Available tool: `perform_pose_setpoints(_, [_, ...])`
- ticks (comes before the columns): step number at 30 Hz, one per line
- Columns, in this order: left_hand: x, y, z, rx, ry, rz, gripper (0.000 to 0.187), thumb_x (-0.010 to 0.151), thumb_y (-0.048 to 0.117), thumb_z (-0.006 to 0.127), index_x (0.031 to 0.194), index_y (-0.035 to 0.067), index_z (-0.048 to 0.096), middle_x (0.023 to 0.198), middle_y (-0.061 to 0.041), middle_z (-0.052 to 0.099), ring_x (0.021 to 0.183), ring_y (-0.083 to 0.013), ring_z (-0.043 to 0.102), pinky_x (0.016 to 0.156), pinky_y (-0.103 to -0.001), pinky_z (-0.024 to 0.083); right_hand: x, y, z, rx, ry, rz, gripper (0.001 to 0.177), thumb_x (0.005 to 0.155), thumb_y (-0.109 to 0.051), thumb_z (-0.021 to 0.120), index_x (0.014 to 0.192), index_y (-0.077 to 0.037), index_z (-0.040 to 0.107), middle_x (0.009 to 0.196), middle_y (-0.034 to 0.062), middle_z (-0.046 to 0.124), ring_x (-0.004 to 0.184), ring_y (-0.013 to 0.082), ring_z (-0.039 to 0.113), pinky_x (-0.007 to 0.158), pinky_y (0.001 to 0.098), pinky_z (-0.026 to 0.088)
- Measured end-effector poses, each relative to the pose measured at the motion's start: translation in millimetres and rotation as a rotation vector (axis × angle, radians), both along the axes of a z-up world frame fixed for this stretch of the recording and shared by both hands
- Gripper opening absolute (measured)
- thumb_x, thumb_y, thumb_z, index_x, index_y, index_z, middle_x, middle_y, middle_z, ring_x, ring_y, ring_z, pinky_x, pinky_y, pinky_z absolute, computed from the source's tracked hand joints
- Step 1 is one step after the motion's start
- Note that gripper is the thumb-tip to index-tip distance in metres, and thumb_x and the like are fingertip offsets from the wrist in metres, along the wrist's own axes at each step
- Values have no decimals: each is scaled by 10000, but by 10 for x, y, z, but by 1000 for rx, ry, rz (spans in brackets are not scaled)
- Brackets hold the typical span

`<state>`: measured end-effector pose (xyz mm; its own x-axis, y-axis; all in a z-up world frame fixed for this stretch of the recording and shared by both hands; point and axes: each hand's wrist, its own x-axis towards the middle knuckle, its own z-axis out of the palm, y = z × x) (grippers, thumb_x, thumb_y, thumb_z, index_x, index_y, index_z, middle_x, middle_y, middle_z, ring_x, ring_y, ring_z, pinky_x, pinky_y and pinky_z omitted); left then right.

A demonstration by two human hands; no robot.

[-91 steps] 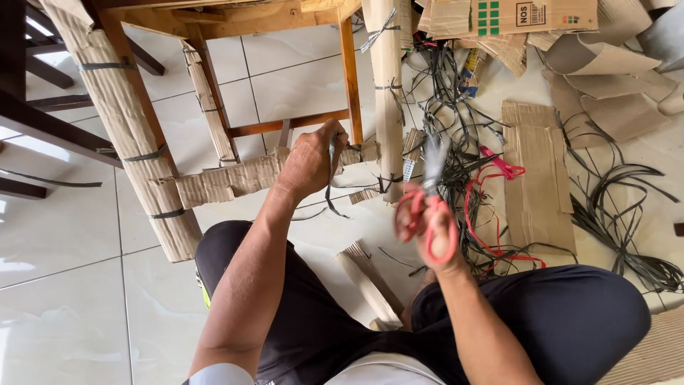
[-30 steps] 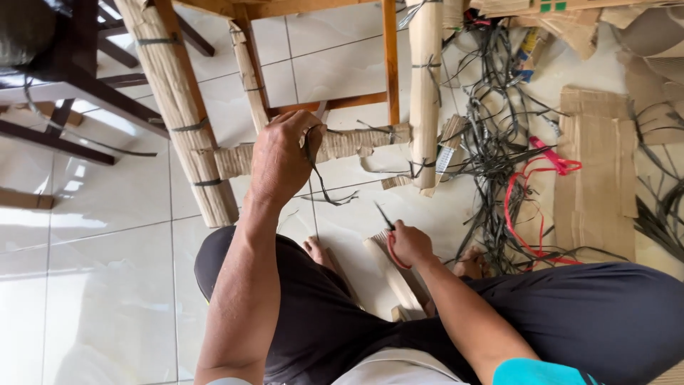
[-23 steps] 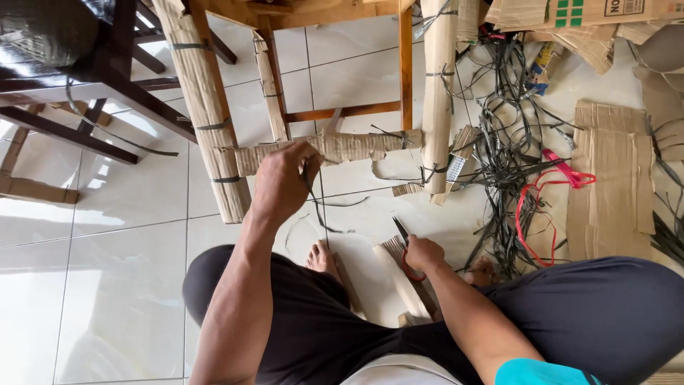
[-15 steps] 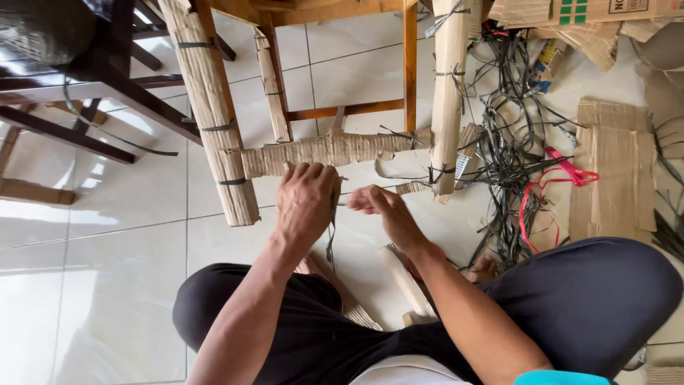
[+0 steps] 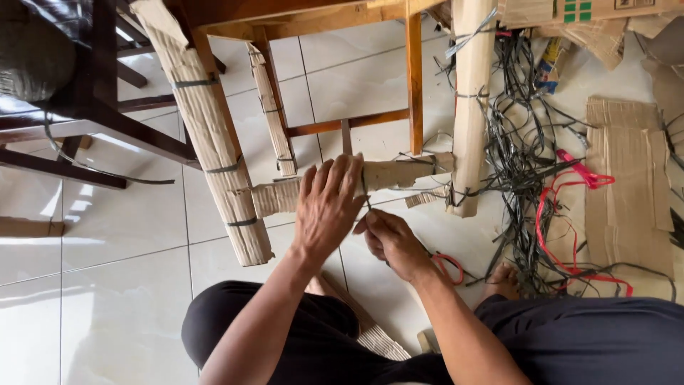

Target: Wrapping wooden chair legs with protective cardboard and securing them with plastic ties.

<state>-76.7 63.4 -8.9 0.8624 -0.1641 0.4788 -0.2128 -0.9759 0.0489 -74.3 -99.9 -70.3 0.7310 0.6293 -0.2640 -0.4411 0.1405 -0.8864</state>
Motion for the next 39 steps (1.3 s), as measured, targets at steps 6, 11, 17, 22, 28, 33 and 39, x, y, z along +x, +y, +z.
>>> perform_pose_setpoints(6, [288, 227, -542, 140, 198, -20, 433, 768, 138, 817, 1117, 148, 561, 992, -69, 557, 719, -268, 669, 602, -387, 517, 27, -5, -398, -11, 53, -147, 342, 1112, -248, 433, 996, -53, 690, 544, -27, 343, 400, 64, 376, 369, 191, 337])
perform_pose_setpoints(11, [384, 128, -423, 9, 375, 29, 392, 720, 121, 833, 1060, 160, 642, 1122, -38, 599, 921, -286, 694, 776, -424, 544, -13, 26, -517, -95, 170, -171, 319, 1091, -213, 461, 1033, -7, 698, 555, -12, 364, 412, 68, 386, 373, 182, 308])
perform_pose_setpoints(17, [470, 20, -383, 100, 376, 92, 247, 778, 80, 699, 1011, 153, 736, 996, -24, 718, 1050, -252, 660, 910, -422, 495, 83, 134, -426, -130, 273, -280, 321, 1086, -218, 441, 1081, 1, 675, 589, -21, 366, 447, 68, 394, 377, 187, 301])
perform_pose_setpoints(22, [449, -5, -350, 75, 320, 49, 179, 761, 52, 679, 926, 106, 722, 872, -63, 693, 896, -270, 698, 782, -387, 561, 159, 218, -219, -80, 274, -387, 313, 1092, -219, 436, 1063, -14, 671, 595, -4, 360, 443, 76, 384, 372, 192, 305])
perform_pose_setpoints(28, [422, -12, -311, 83, 220, 47, 134, 748, 46, 673, 865, 104, 703, 806, -54, 652, 839, -267, 683, 723, -371, 561, 265, 303, -169, -50, 210, -381, 293, 1091, -210, 445, 900, -77, 621, 571, -7, 372, 419, 88, 378, 377, 192, 289])
perform_pose_setpoints(33, [446, 8, -349, 70, 300, 46, 167, 742, 64, 671, 901, 90, 712, 847, -72, 661, 893, -286, 679, 747, -386, 570, 120, 301, 33, -60, 169, -387, 251, 1062, -197, 422, 1126, -24, 592, 658, 0, 395, 464, 62, 355, 384, 208, 285])
perform_pose_setpoints(39, [500, -12, 142, -119, 688, 58, 518, 671, 375, 645, 1098, 88, 711, 1136, -103, 710, 1228, -336, 630, 966, -468, 532, 158, 318, -220, -78, 32, -423, 295, 1082, -252, 444, 1193, -70, 648, 674, -11, 379, 446, 55, 354, 383, 192, 316])
